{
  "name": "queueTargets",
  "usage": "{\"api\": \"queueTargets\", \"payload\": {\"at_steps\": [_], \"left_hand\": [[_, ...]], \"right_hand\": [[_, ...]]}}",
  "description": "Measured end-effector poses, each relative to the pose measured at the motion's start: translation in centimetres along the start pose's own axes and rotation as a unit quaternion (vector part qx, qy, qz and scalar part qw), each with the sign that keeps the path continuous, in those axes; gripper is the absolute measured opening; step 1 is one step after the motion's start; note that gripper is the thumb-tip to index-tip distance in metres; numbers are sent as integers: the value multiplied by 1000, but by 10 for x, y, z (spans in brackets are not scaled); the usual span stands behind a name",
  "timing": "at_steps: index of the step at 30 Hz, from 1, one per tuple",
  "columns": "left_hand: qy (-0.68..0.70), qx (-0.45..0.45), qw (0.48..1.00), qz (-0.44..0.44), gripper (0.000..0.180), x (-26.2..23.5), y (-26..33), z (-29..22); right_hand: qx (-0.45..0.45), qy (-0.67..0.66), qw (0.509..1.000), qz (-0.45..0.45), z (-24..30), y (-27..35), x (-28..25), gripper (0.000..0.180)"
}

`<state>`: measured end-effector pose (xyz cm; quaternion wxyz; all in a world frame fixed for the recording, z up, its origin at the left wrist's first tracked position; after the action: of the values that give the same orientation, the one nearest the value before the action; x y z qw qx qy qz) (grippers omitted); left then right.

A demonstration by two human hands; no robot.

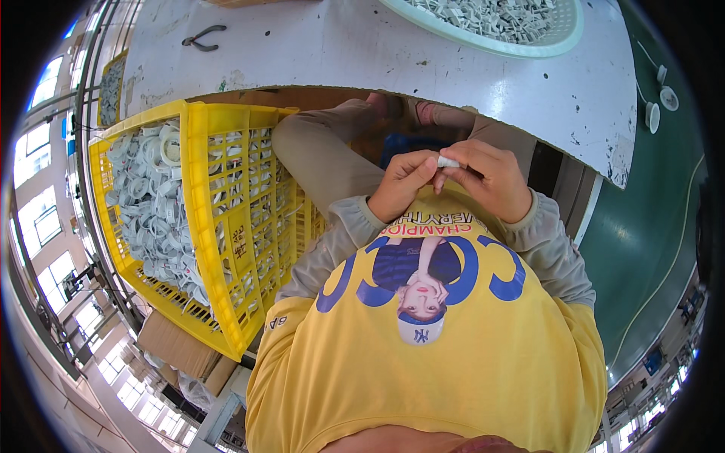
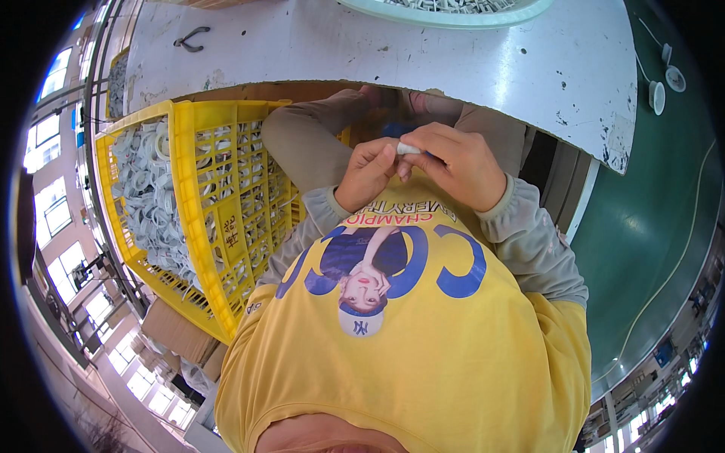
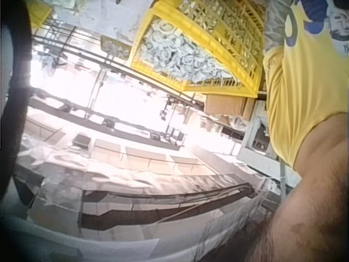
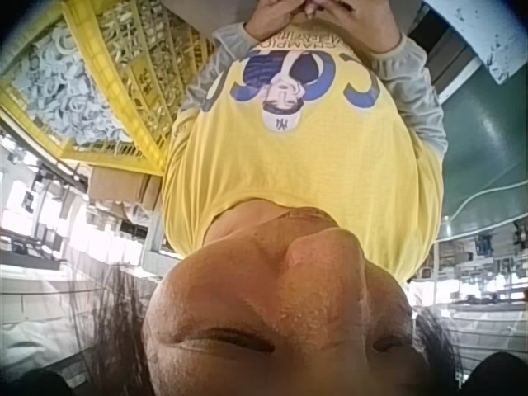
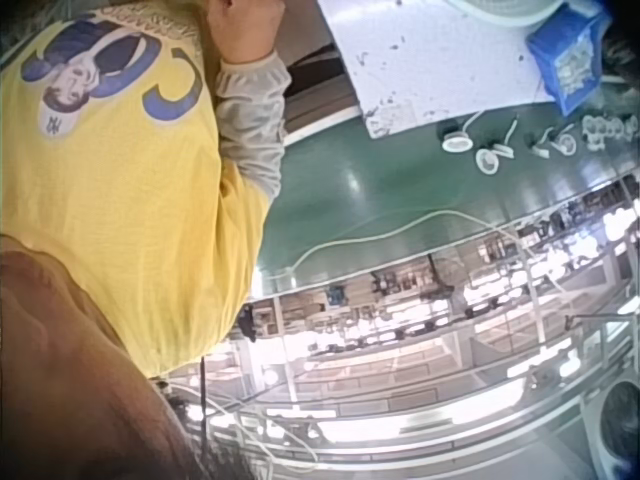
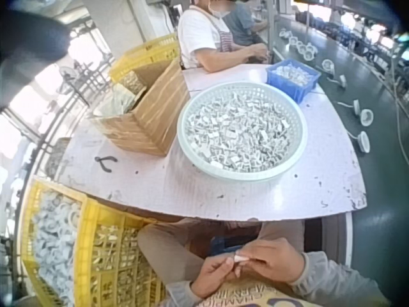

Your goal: The person assembles light fixtures by taking lamp housings from a yellow crate, inserting small plastic clips from a bowl into the housings by hand, and placing the assembled units onto a conveyor belt.

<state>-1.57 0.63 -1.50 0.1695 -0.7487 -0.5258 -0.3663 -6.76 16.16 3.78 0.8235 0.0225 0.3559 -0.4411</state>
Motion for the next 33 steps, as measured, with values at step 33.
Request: {"api": "queueTargets", "payload": {"at_steps": [33], "left_hand": [[-56, -18, 998, -26, 32, -10, 0, 8]], "right_hand": [[65, -59, 996, 33, 0, 8, -10, 13]]}}
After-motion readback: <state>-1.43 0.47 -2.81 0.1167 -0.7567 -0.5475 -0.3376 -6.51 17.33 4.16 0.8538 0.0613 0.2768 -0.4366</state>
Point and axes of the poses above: each hand's wrist, its own y-axis away from the middle knuckle, its own x-axis out of the palm, z = x × y, the point moved 2 cm from there along -y, towards the middle knuckle, and after that the axes turned 8 degrees about y, right-handed, at the moved point
